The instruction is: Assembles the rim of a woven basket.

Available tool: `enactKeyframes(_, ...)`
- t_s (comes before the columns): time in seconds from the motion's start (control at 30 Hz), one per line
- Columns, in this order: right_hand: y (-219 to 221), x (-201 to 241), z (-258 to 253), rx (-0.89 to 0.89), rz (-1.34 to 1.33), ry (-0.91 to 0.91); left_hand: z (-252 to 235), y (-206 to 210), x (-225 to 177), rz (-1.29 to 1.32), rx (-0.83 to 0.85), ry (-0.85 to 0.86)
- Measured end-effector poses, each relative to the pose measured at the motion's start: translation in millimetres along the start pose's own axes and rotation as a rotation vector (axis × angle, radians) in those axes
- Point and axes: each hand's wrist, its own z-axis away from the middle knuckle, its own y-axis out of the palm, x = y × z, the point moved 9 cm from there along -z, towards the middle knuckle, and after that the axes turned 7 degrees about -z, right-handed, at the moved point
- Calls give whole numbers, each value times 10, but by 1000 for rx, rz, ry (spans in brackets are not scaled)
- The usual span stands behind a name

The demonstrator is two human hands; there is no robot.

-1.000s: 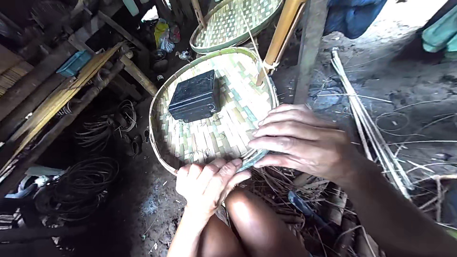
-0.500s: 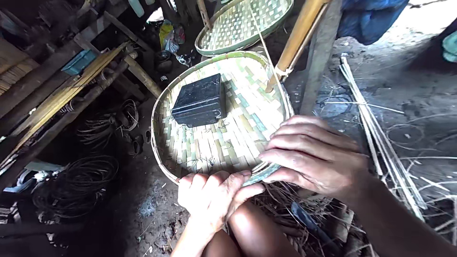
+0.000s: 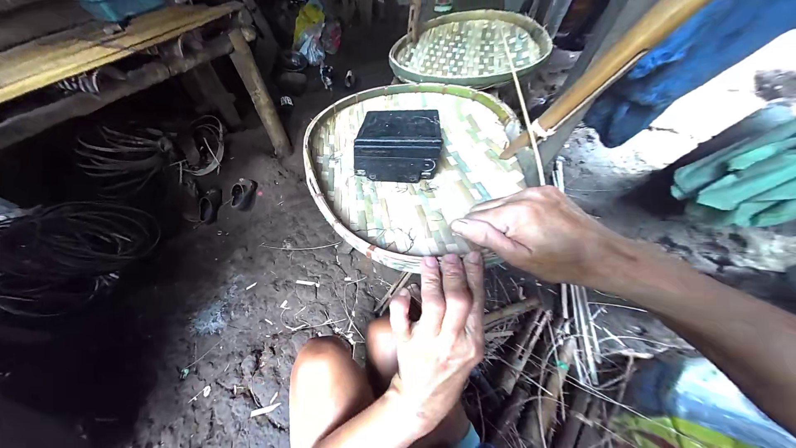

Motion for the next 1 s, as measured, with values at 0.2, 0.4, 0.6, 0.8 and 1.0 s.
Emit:
enactKeyframes(0.2,-92,82,121,-334,56,-156,17,6,-32,-39,5,52)
enactKeyframes(0.4,-143,17,138,-466,-56,-165,-330,4,589,649,116,80)
enactKeyframes(0.6,-132,38,125,-460,-58,-181,-430,349,798,827,270,151)
enactKeyframes(0.8,-127,5,97,-396,-78,-131,-400,382,777,828,155,203)
enactKeyframes(1.0,-90,66,171,-321,-54,-84,-373,367,751,767,52,187)
